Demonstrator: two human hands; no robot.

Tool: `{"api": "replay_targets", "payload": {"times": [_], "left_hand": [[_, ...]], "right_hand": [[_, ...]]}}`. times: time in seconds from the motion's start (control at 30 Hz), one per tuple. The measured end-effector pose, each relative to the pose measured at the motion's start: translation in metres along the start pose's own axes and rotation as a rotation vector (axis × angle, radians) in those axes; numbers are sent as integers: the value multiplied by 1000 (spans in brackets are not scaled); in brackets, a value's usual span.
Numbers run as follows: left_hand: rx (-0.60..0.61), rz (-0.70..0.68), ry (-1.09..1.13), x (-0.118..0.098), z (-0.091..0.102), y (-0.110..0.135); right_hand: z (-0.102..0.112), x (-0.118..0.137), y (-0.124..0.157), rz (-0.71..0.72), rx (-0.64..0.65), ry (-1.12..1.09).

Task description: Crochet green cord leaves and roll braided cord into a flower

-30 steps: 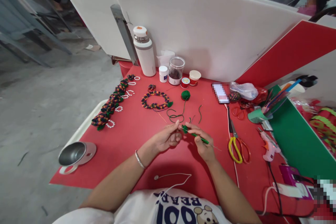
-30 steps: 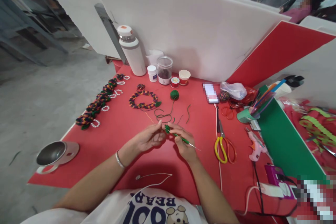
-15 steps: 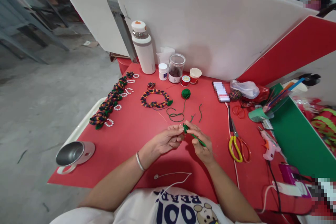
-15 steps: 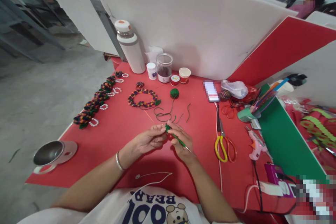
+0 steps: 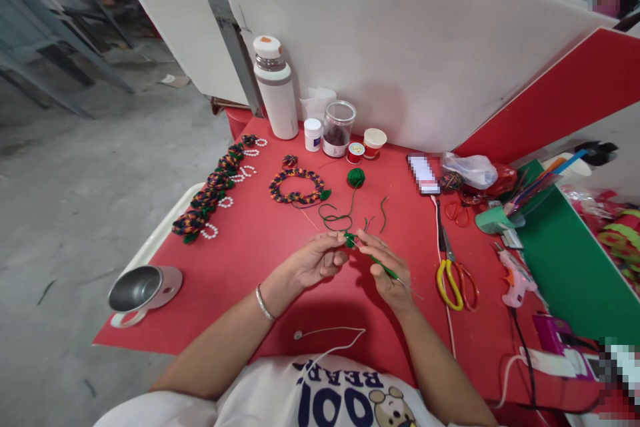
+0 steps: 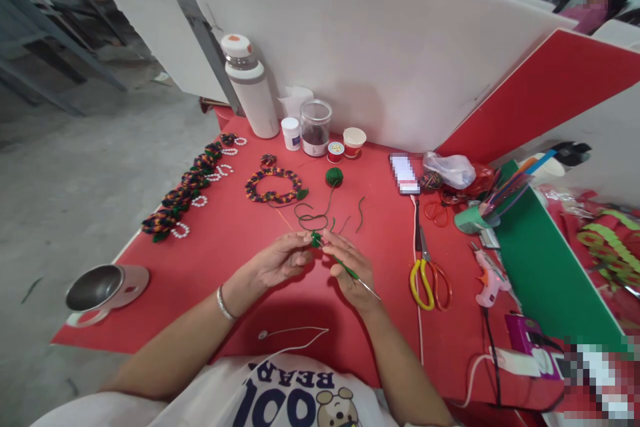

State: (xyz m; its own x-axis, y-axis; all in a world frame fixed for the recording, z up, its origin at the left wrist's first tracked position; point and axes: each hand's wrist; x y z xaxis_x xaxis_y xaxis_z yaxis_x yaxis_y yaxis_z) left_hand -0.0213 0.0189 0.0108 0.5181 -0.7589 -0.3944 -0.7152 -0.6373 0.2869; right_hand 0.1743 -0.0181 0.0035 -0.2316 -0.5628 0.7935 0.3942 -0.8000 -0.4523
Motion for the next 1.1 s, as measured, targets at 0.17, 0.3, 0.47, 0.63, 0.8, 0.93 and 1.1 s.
{"api": "replay_targets", "payload": {"times": [0.17,0.3,0.47,0.63,0.8,0.93,1.1], "left_hand": [[33,61,61,2,3,-1],[39,67,86,3,2,0],[30,39,83,6,4,-2],[-5,74,63,6,12,-3],[12,107,2,3,16,-3],[20,130,-37,0,16,-3],[32,165,-73,-4,18,-1]], "right_hand": [[1,1,-1,-15,18,32],[1,1,0,23,26,55],[-1,-1,3,100,32,149],[3,-1,4,161,83,212],[6,1,3,179,126,235],[7,3,2,189,155,251],[9,7,2,179,189,261]]}}
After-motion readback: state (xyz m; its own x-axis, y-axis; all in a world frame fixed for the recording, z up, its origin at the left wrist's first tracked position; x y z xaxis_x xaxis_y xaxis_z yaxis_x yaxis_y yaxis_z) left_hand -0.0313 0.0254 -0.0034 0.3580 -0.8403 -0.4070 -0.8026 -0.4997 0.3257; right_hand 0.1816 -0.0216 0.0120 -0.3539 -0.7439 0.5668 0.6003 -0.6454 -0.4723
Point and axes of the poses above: each hand's wrist, its own y-axis away from the middle knuckle, its own z-axis out of the back of the hand, x = y × z, and after that the axes turned 11 degrees about x, right-handed
